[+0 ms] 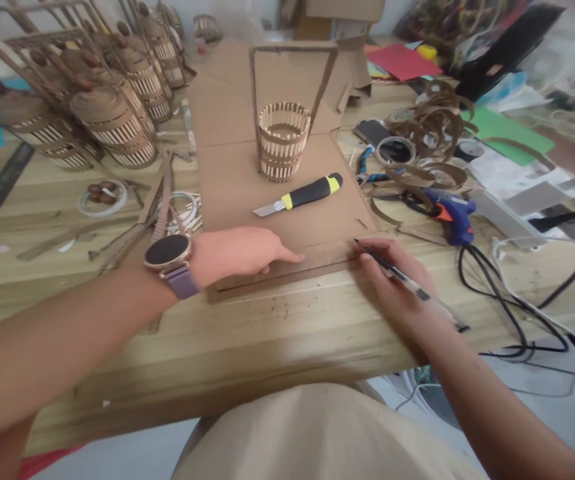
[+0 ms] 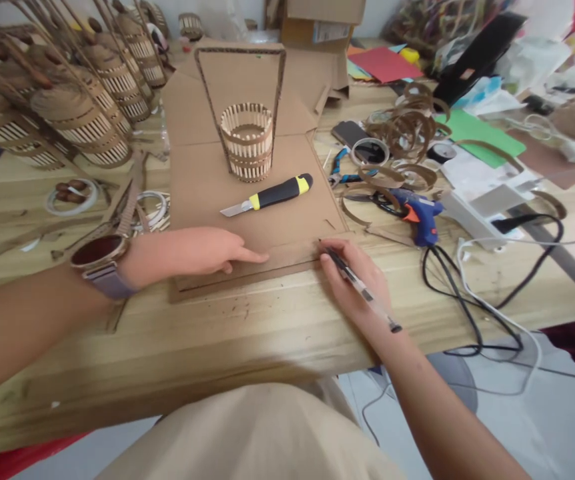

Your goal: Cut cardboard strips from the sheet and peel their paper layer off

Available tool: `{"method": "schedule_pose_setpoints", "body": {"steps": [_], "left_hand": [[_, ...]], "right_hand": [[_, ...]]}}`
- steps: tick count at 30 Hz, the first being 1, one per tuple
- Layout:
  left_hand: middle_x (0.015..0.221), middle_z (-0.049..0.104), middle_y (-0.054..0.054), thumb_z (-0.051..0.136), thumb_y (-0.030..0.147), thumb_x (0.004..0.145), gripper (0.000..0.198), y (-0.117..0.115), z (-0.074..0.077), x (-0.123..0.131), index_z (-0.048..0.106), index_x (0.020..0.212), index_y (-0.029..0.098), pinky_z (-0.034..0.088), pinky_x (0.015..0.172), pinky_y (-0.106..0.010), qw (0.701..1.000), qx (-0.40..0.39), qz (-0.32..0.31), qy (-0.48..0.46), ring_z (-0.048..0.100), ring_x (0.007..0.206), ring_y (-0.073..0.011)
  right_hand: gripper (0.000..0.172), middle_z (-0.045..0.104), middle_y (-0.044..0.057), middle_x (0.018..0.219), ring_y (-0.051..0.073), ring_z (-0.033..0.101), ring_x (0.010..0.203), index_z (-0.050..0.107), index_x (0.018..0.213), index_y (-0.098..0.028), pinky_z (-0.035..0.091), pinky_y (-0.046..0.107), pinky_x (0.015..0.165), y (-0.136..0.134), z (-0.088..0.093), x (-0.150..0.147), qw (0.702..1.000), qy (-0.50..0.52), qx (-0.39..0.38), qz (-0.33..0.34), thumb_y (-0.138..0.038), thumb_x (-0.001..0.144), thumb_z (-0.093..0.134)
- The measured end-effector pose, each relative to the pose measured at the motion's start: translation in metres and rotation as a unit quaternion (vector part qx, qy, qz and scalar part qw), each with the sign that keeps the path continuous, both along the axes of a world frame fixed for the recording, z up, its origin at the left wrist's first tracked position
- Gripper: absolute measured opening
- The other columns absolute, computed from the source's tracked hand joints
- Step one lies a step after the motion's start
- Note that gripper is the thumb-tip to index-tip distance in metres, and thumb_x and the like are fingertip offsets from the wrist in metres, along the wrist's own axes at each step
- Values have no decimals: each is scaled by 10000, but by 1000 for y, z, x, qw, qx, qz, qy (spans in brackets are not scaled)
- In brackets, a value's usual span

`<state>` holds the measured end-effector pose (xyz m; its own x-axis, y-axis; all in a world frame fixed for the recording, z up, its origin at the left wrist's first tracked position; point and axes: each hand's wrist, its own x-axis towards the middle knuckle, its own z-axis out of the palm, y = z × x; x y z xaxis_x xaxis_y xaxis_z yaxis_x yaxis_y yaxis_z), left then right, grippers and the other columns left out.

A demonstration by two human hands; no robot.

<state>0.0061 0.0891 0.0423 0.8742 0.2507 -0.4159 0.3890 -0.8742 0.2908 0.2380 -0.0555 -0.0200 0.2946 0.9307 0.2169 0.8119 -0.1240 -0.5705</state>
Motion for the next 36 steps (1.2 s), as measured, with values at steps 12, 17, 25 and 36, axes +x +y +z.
{"method": "schedule_pose_setpoints", "body": {"steps": [12,17,25,36], "left_hand": [[945,681,20,406,25,860,693,-7,6,-33,416,1435,411,288,557,-223,997,4,27,74,537,658,-120],[981,696,2,472,-25,786,735,-9,12,-30,480,1400,378,282,580,-233,996,11,14,90,539,703,-144],[872,698,1,452,32,790,488,-3,0,-36,666,1147,286,298,602,-250,1000,-19,1,15,493,636,-130],[744,650,4,485,138,829,228,-1,-3,-34,693,871,220,293,532,-235,999,-21,23,20,457,559,-107]], "right_hand": [[118,733,25,861,233,677,825,700,883,-287,539,384,745,13,17,-58,983,168,29,68,-353,850,607],[55,718,14,840,196,677,795,638,837,-260,536,314,666,18,12,-103,962,224,-19,156,-285,812,595],[49,666,-10,745,171,633,716,560,750,-251,491,326,718,23,2,-118,963,188,-4,193,-227,790,577],[55,682,-7,767,188,625,778,572,767,-234,429,358,757,26,-1,-127,969,130,13,210,-205,813,578]]}}
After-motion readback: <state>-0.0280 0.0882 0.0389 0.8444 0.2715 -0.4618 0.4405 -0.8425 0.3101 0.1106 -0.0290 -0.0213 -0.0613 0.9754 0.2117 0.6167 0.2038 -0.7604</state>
